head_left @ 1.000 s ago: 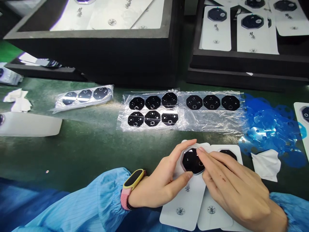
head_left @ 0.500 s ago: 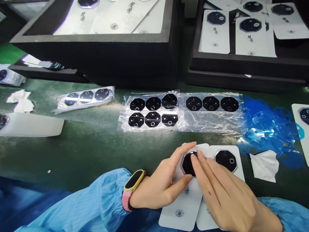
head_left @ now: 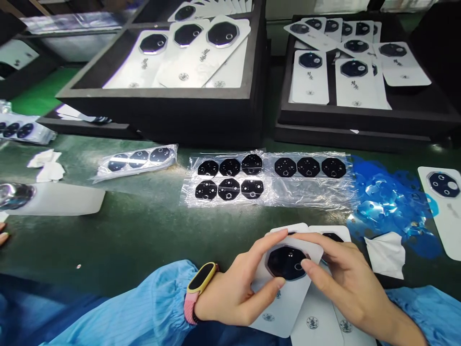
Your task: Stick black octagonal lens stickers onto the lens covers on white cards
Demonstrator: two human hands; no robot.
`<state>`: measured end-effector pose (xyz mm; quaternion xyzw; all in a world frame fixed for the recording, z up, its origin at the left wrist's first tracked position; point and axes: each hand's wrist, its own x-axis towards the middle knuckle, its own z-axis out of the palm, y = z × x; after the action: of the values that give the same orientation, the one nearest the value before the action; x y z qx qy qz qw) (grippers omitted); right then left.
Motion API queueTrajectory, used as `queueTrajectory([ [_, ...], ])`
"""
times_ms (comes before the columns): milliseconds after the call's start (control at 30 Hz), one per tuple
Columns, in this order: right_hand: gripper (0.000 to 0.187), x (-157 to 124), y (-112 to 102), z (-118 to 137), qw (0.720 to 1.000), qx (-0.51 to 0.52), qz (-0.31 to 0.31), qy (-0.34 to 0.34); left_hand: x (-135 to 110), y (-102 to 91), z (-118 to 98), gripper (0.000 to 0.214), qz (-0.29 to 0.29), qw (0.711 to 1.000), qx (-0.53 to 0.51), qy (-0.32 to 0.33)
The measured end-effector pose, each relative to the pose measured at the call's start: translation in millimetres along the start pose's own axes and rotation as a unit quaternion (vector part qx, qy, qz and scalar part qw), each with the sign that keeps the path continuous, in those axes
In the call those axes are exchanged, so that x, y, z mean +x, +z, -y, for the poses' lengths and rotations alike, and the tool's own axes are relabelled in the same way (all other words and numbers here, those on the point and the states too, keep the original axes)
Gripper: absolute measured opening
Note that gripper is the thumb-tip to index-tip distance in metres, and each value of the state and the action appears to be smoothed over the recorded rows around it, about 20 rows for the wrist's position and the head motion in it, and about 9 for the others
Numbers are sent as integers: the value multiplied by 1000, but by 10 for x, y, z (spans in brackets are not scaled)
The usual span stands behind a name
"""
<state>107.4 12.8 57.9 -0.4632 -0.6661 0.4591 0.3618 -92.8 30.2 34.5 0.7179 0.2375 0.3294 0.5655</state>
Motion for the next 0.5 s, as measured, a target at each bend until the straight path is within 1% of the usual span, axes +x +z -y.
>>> queueTrajectory([
  [100,29,-14,-8,13,1000,28,9,8,-24,2,26,82,7,1000,14,10],
  [200,30,-37,-13,17,1000,31,7,2,-73,18,58,81,3,999,35,12],
  [300,33,-39,-9,3,1000,25,11,-16,-111,48,85,80,-2,999,47,25],
  [400,35,-26,4,-19,999,35,6,-35,-116,83,82,82,-1,999,36,26],
  [500,32,-27,11,-25,999,27,1,-40,-95,98,49,81,-7,999,34,24],
])
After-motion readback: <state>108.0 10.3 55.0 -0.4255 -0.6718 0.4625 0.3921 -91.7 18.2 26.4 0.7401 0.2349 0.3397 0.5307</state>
